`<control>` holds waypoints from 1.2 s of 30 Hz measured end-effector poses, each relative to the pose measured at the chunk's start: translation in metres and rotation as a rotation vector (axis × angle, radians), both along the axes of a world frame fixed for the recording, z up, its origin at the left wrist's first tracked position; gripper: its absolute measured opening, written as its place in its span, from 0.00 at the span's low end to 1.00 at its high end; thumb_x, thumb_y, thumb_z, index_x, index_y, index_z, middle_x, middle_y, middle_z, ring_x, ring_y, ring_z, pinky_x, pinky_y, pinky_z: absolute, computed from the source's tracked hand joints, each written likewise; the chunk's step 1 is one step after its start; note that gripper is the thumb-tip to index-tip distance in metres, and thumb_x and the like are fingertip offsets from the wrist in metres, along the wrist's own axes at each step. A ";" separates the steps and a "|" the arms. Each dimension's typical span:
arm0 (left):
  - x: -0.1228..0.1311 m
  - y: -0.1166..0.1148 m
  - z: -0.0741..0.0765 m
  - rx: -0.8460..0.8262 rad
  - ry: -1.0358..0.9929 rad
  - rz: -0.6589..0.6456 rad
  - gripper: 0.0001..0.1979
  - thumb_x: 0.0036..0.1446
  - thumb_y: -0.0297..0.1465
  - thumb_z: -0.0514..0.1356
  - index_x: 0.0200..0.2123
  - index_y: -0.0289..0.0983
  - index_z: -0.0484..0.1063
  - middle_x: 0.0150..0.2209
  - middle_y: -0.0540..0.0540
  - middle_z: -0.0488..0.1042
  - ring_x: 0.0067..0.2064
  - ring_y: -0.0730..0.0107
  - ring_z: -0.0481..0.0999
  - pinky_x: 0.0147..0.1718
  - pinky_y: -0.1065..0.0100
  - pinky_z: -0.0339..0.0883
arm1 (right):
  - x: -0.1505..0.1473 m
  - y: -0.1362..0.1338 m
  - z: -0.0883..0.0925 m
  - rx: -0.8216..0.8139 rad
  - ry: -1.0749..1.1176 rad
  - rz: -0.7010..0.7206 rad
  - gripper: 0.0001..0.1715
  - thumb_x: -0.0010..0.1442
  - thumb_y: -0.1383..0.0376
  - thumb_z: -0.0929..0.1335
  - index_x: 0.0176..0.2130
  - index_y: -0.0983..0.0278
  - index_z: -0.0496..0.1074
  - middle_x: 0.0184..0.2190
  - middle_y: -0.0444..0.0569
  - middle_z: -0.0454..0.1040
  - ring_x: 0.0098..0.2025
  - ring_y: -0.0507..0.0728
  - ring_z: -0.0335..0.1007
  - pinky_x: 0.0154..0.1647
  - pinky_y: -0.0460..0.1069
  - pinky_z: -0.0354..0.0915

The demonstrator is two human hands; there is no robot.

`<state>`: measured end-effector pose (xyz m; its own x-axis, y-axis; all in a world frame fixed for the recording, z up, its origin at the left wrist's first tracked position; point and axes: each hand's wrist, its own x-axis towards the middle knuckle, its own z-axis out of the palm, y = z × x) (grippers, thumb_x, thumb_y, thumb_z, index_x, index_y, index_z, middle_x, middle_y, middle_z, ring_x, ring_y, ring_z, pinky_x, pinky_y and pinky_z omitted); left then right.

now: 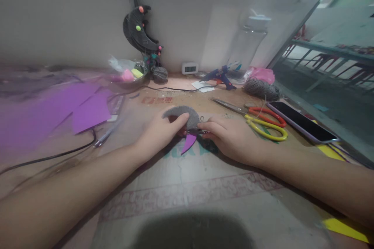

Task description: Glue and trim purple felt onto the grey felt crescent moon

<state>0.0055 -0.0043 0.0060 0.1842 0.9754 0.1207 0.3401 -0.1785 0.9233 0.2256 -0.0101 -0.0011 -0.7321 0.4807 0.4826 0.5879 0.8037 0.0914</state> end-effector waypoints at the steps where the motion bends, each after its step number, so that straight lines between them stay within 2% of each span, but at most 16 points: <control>1: 0.000 0.000 0.000 -0.008 -0.005 0.004 0.15 0.58 0.41 0.57 0.23 0.38 0.69 0.23 0.51 0.73 0.27 0.70 0.73 0.31 0.69 0.66 | 0.000 0.000 0.000 -0.002 0.000 -0.001 0.13 0.69 0.64 0.62 0.49 0.65 0.71 0.34 0.48 0.75 0.32 0.53 0.67 0.30 0.48 0.55; 19: 0.002 0.002 0.000 -0.047 -0.048 -0.062 0.17 0.59 0.39 0.57 0.20 0.38 0.68 0.20 0.50 0.72 0.25 0.70 0.71 0.28 0.70 0.66 | 0.005 0.003 -0.005 -0.034 -0.039 0.011 0.13 0.68 0.66 0.63 0.50 0.63 0.70 0.34 0.47 0.75 0.32 0.54 0.69 0.30 0.48 0.57; 27: 0.002 0.002 0.004 -0.091 -0.113 0.023 0.16 0.57 0.40 0.59 0.22 0.38 0.69 0.20 0.52 0.72 0.26 0.69 0.73 0.29 0.70 0.67 | 0.001 -0.007 0.011 -0.128 0.119 0.027 0.14 0.69 0.65 0.61 0.52 0.65 0.68 0.39 0.52 0.76 0.36 0.55 0.71 0.35 0.49 0.63; 32: 0.002 0.006 0.001 -0.124 -0.229 0.081 0.17 0.56 0.43 0.61 0.24 0.37 0.71 0.22 0.50 0.73 0.27 0.69 0.73 0.30 0.69 0.68 | -0.001 -0.016 0.016 -0.108 0.092 0.155 0.14 0.67 0.68 0.61 0.50 0.66 0.68 0.34 0.51 0.75 0.33 0.55 0.70 0.32 0.48 0.64; 36: 0.001 0.010 -0.005 -0.152 -0.316 0.089 0.18 0.56 0.44 0.60 0.25 0.36 0.72 0.24 0.49 0.74 0.28 0.68 0.74 0.32 0.68 0.70 | -0.004 -0.017 0.013 -0.093 0.077 0.173 0.13 0.67 0.68 0.62 0.50 0.66 0.69 0.34 0.51 0.76 0.34 0.56 0.71 0.32 0.49 0.66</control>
